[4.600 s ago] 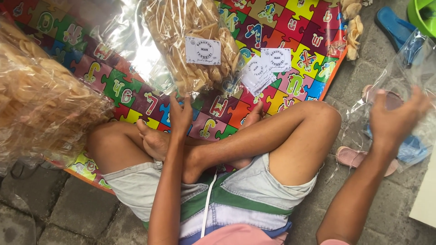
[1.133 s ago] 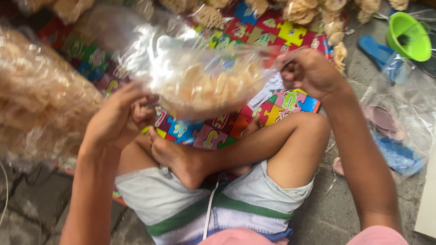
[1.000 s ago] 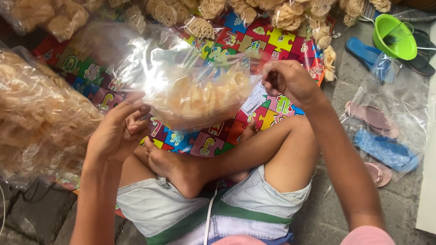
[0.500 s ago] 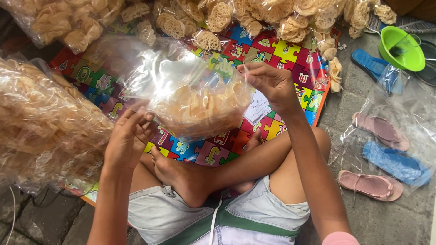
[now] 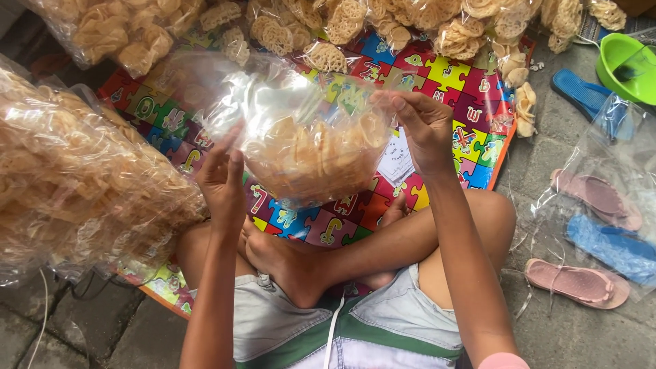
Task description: The person sits on a colorful mat and packs round, light-brown snacks into clear plastic bags. They place a small white label on each bag, fold the top, and set the finished package aside. The process is repeated for multiple bags.
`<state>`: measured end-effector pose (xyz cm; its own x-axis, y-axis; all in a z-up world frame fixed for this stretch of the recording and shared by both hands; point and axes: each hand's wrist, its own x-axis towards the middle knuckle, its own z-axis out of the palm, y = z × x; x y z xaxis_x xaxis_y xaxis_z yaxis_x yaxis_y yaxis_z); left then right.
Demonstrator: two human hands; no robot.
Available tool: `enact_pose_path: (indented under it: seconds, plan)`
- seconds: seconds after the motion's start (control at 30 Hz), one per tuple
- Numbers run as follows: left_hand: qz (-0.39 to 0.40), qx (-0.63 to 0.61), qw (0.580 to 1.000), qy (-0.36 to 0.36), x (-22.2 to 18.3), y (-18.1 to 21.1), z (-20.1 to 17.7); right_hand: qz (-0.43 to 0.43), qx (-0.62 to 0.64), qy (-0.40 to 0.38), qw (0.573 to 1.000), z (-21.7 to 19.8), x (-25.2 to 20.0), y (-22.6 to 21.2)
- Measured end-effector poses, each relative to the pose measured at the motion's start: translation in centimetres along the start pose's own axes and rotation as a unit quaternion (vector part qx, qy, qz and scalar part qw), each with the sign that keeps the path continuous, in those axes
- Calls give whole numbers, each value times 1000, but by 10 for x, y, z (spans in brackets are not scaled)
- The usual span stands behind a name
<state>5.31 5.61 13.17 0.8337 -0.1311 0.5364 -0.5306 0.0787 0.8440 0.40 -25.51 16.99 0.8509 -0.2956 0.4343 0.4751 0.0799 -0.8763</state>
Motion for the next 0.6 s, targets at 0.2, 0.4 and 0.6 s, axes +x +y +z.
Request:
enact_pose_path:
  seconds: [0.2,0.4,0.6]
  plan:
    - [-19,-82,992,90,-1,-22,11,-18,-24,-5,1000,1,5,-4]
    - [11,-111,994,16,17,5,19,-41,-77,-55,995,6,13,-15]
    - [-27,-78,997,-9,34,18,15,-28,-134,-49,989,11,26,-22]
